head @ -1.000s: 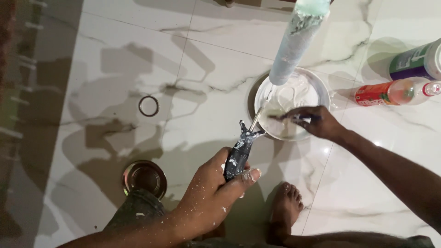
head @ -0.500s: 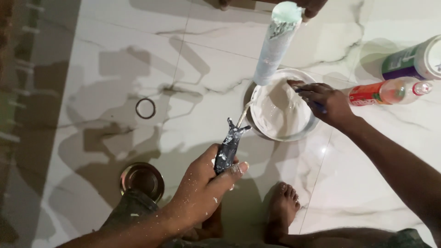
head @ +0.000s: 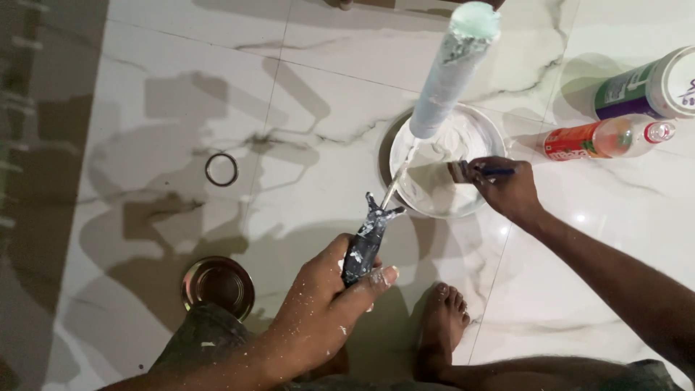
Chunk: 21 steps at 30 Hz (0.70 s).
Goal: The person sits on the floor and pours white paint from a can into a white plate, then stirs and spreads the paint in the plate using a paintbrush while holding a paint roller in the other hand. At the end they place the roller in the plate.
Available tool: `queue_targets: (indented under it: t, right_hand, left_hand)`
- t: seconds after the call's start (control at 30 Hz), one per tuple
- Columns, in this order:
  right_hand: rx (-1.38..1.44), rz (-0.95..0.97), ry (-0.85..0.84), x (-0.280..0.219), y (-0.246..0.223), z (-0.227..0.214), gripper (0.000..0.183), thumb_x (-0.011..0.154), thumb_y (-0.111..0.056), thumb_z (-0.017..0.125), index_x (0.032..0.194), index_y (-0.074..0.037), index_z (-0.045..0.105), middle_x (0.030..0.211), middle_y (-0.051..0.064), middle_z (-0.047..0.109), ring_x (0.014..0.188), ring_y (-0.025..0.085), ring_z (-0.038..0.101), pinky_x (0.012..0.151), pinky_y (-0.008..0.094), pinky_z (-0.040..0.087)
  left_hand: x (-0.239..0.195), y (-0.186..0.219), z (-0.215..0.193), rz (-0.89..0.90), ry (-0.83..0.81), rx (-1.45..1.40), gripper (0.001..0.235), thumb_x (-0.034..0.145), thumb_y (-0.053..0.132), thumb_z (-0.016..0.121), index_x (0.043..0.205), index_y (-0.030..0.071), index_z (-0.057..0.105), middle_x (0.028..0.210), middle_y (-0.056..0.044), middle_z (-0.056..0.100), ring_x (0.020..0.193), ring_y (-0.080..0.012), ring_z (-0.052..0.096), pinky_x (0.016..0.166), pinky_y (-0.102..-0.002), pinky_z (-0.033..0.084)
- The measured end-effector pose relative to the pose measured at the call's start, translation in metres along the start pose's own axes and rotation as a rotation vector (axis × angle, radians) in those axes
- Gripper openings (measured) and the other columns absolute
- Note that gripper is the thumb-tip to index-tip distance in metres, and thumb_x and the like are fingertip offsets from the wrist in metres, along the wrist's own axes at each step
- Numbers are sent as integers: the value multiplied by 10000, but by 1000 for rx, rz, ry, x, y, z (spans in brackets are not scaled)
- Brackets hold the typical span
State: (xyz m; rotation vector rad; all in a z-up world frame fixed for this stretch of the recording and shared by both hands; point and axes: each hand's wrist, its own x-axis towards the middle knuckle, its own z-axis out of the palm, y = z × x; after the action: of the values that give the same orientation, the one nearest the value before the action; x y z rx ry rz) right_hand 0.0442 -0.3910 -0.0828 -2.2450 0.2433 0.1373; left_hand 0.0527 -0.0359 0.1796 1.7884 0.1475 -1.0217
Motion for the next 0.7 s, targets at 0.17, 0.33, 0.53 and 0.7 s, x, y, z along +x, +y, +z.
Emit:
queue_targets:
  t: [0.17, 0.33, 0.53, 0.7]
  right_hand:
    - [47, 109, -83, -6, -9, 4, 253, 912, -161, 787, 1095, 10, 752, 966, 139, 790, 828, 176, 748, 742, 311, 592]
    - [66, 3, -35, -10, 72, -12, 224, 907, -123, 782, 1082, 13, 747, 1038, 134, 776, 896, 165, 736, 788, 285, 589]
    - [-157, -290, 99, 25, 22, -18, 137, 951, -50, 768, 1079, -9, 740, 1093, 148, 756, 891, 249, 745, 752, 335, 584]
    - [-246, -550, 6, 13, -3, 14, 214, 929, -62, 716, 1141, -62, 747, 1151, 140, 747, 924, 341, 719, 802, 422, 594]
  left_hand:
    - [-1, -3, 1, 11, -26, -42, 324, 889, 337, 725, 1021, 58, 626, 721, -4, 637, 640, -85, 598, 588, -277, 508]
    - [-1, 0, -2, -19, -21, -59, 325, 888, 333, 731, 1022, 55, 629, 712, -9, 618, 638, -90, 584, 578, -284, 491]
    - [0, -1, -5, -5, -22, -24, 336, 891, 342, 719, 1046, 59, 625, 737, -11, 646, 656, -94, 611, 603, -286, 513]
    - [6, -4, -9, 0, -1, -21, 340, 892, 342, 713, 1057, 57, 626, 774, -24, 667, 682, -98, 628, 635, -293, 530]
